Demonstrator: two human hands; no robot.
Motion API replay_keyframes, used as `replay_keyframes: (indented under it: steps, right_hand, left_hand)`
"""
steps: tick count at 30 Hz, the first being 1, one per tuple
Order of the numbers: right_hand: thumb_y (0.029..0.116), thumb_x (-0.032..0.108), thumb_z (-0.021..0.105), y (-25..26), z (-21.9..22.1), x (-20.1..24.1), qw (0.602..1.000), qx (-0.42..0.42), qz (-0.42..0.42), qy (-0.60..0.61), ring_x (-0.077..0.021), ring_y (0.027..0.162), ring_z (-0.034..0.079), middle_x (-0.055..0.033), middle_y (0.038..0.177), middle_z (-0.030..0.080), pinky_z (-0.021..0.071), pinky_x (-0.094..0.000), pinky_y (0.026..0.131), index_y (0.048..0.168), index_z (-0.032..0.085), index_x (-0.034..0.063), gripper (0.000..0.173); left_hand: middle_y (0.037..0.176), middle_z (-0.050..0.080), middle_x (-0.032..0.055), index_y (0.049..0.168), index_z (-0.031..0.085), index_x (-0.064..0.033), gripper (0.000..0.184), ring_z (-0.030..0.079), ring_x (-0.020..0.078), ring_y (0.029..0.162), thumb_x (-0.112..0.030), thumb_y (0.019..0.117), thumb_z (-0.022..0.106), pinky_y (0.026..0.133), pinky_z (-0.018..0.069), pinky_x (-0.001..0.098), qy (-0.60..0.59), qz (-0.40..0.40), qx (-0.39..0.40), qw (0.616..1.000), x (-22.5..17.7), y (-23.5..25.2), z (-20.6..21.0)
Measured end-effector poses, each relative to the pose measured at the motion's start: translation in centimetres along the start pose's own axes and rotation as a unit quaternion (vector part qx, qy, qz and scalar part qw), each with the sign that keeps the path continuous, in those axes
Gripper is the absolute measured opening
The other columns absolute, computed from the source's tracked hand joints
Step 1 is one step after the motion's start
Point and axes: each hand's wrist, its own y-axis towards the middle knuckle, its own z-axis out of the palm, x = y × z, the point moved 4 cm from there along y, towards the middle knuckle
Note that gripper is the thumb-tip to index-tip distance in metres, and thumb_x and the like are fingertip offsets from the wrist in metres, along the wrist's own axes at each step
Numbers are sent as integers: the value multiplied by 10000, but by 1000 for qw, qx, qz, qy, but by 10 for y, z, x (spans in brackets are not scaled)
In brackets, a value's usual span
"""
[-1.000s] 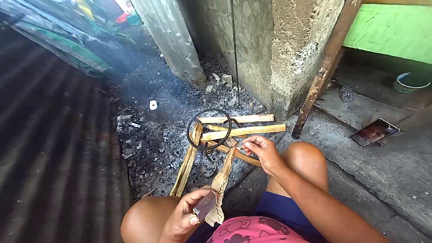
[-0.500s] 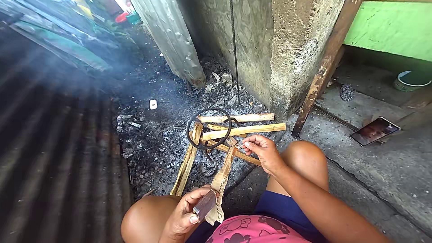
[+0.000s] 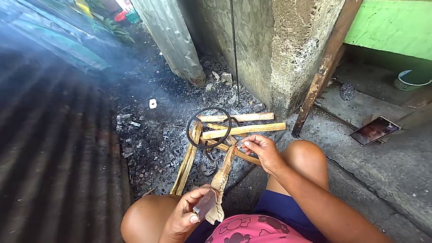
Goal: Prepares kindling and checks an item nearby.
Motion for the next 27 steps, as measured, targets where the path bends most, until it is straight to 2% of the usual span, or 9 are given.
replay_keyframes:
  steps: [14, 27]
  right_hand:
    - [974, 1, 645, 1, -1, -1, 1000, -1, -10, -2, -128, 740, 684, -84, 859, 703, 606, -275, 744, 1035, 707, -20, 89]
    - [968, -16, 646, 1, -1, -2, 1000, 2, -9, 0, -136, 749, 695, -97, 872, 721, 605, -273, 743, 1028, 709, -21, 88]
  left_hand:
    - [1341, 656, -8, 1364, 650, -123, 569, 627, 76, 1180, -421, 893, 767, 997, 520, 239, -7, 2, -1, 1000, 2, -2, -1]
    - [1340, 653, -9, 1357, 653, -126, 564, 625, 80, 1179, -427, 893, 764, 998, 519, 242, -3, -1, 3, 1000, 2, -2, -2]
